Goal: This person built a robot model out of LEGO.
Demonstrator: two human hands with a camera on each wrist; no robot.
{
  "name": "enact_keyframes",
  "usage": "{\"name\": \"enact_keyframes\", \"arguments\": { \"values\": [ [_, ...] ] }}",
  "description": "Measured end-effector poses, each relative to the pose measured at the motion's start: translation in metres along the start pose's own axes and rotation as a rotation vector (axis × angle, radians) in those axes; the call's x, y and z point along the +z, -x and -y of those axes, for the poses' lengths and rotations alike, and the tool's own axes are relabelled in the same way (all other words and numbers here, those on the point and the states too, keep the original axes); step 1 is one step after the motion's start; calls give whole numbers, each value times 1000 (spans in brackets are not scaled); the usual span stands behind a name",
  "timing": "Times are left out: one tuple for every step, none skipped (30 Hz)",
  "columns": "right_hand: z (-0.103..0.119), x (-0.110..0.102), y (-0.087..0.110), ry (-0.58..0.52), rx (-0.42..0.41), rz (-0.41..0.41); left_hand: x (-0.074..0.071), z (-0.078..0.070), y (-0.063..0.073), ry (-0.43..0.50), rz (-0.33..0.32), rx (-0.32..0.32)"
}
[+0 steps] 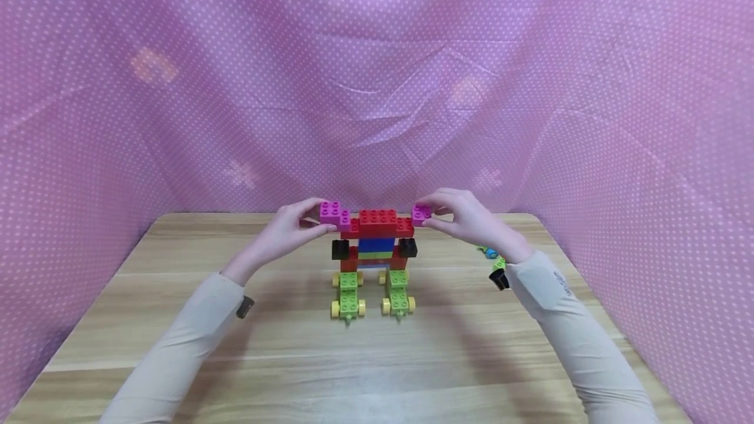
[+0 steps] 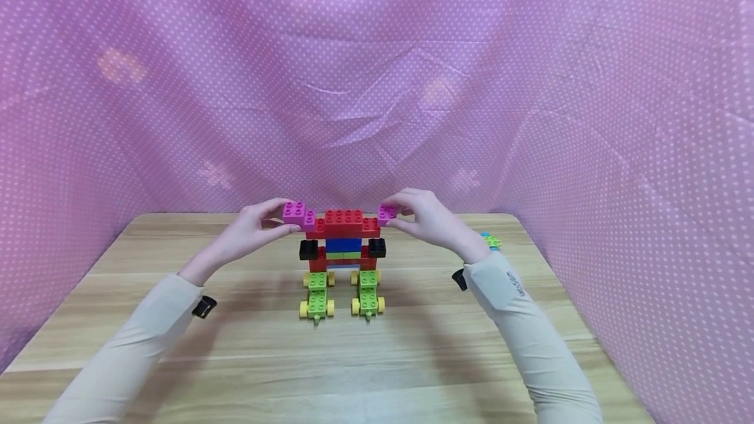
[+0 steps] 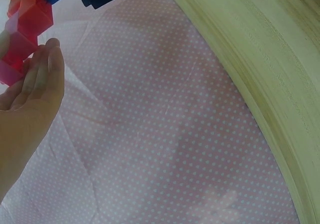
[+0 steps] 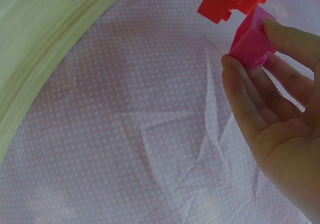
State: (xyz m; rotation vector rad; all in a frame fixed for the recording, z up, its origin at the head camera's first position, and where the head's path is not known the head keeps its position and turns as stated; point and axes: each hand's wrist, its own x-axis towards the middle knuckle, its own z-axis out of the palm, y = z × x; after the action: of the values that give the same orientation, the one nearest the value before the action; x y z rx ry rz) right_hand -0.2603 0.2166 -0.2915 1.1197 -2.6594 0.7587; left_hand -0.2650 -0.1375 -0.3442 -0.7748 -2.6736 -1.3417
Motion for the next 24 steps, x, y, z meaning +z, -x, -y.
{"name": "enact_keyframes", "arguments": {
  "values": [
    [0, 1, -1, -6, 1, 6, 0, 0, 0, 0, -1, 0],
    [0, 2, -3, -11, 2, 12, 0, 1, 0, 1, -1, 1],
    [0, 3, -3, -18, 1, 17, 0, 1, 0, 3, -1, 1],
    [-1, 4, -4, -22, -8, 21, 0, 1, 0, 6, 0, 2],
    [-1, 5, -5, -29, -15, 23, 0, 1, 0, 9, 0, 3],
    [-1, 6, -5, -35, -23, 23, 0, 2, 0, 14, 1, 4],
    [-1, 7, -6, -39, -34, 21, 0, 2, 0, 16, 0, 5],
    [-1, 8, -6, -39, -45, 18, 0, 2, 1, 18, 0, 6],
    [-2, 9, -6, -40, -55, 16, 0, 1, 1, 19, -1, 5],
    [-2, 10, -6, -42, -63, 14, 0, 2, 1, 17, -2, 5],
    [-2, 10, -6, -46, -63, 11, 0, 1, 1, 14, -3, 6],
    [-3, 11, -6, -46, -66, 10, 0, 1, 1, 12, -6, 6],
    [-4, 12, -6, -44, -66, 9, 0, 1, 1, 7, -8, 7],
    [-4, 12, -6, -46, -67, 7, 1, 1, 1, 4, -9, 7],
    [-4, 12, -7, -48, -63, 8, 1, 1, 1, 3, -11, 9],
    [-5, 13, -7, -48, -64, 9, 0, 1, 1, 0, -11, 12],
    [-5, 13, -7, -43, -65, 9, 0, 0, 1, 0, -12, 16],
    [-5, 13, -7, -40, -61, 10, 0, 0, 1, 0, -11, 19],
    [-4, 13, -7, -38, -59, 11, 0, 0, 1, -2, -10, 21],
    [-4, 13, -8, -38, -56, 14, 0, 0, 1, -3, -10, 25],
    [-4, 13, -8, -34, -53, 18, 0, 0, 0, -3, -8, 27],
    [-4, 13, -8, -31, -53, 21, 0, 0, 0, -5, -7, 29],
    [-4, 13, -8, -30, -51, 22, 0, 0, 0, -8, -6, 31],
    [-5, 13, -9, -32, -49, 24, -1, 0, 0, -11, -6, 28]
  ]
}}
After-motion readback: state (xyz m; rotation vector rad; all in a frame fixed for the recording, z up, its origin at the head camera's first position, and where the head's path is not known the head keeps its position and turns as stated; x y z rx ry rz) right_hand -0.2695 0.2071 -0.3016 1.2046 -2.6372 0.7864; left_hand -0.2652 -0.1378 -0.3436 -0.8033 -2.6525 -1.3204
